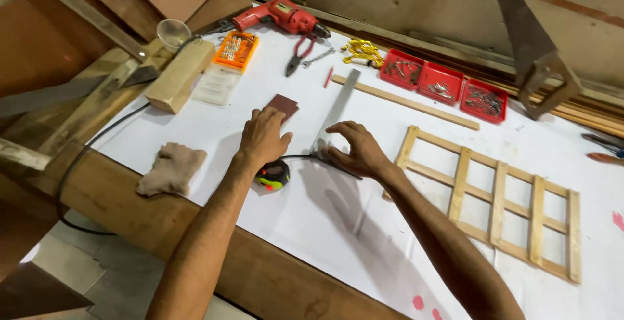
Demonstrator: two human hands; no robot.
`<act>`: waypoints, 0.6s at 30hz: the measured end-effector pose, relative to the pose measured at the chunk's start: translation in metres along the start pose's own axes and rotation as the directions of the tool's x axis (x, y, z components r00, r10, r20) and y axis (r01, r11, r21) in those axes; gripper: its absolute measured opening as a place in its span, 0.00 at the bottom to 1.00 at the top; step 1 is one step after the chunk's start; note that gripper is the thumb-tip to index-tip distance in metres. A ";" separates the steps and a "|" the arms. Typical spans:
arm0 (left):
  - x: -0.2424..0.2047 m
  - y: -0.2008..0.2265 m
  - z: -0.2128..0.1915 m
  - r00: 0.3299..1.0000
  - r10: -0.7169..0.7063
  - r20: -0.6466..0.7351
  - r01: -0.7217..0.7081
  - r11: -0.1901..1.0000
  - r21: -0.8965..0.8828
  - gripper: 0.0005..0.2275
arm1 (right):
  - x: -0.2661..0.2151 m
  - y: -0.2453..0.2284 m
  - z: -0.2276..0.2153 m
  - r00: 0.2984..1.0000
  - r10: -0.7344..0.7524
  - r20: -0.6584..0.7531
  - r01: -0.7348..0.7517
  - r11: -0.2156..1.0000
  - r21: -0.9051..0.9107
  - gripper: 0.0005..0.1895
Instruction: The person sands thin wooden slats with a sanding block, positions them across a rectangular wooden frame, and hammers nails to fasten the slats, forming a lattice grid. They check alignment with a try square and measure the frame with a tape measure.
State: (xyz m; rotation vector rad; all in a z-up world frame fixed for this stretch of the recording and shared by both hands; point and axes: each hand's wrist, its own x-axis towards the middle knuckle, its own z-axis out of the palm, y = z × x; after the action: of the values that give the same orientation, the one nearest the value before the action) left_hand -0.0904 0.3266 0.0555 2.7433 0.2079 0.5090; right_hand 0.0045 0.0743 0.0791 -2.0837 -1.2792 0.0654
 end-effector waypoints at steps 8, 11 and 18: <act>0.010 -0.047 -0.005 0.968 -0.246 0.045 0.245 0.969 0.021 0.24 | 0.073 -0.004 0.049 0.996 -0.048 0.077 0.048 0.999 0.004 0.23; 0.016 -0.045 -0.003 0.940 -0.321 0.119 0.319 0.947 0.039 0.24 | 0.080 0.001 0.057 0.996 -0.053 0.074 0.052 0.998 0.021 0.22; 0.033 -0.059 0.006 0.942 -0.327 0.070 0.334 0.932 -0.140 0.22 | 0.082 0.011 0.041 0.999 -0.009 -0.046 0.011 0.998 0.056 0.28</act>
State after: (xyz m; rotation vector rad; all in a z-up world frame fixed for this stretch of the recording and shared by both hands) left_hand -0.0620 0.3866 0.0397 2.4985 0.5845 0.3527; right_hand 0.0397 0.1582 0.0654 -2.0193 -1.2463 0.0486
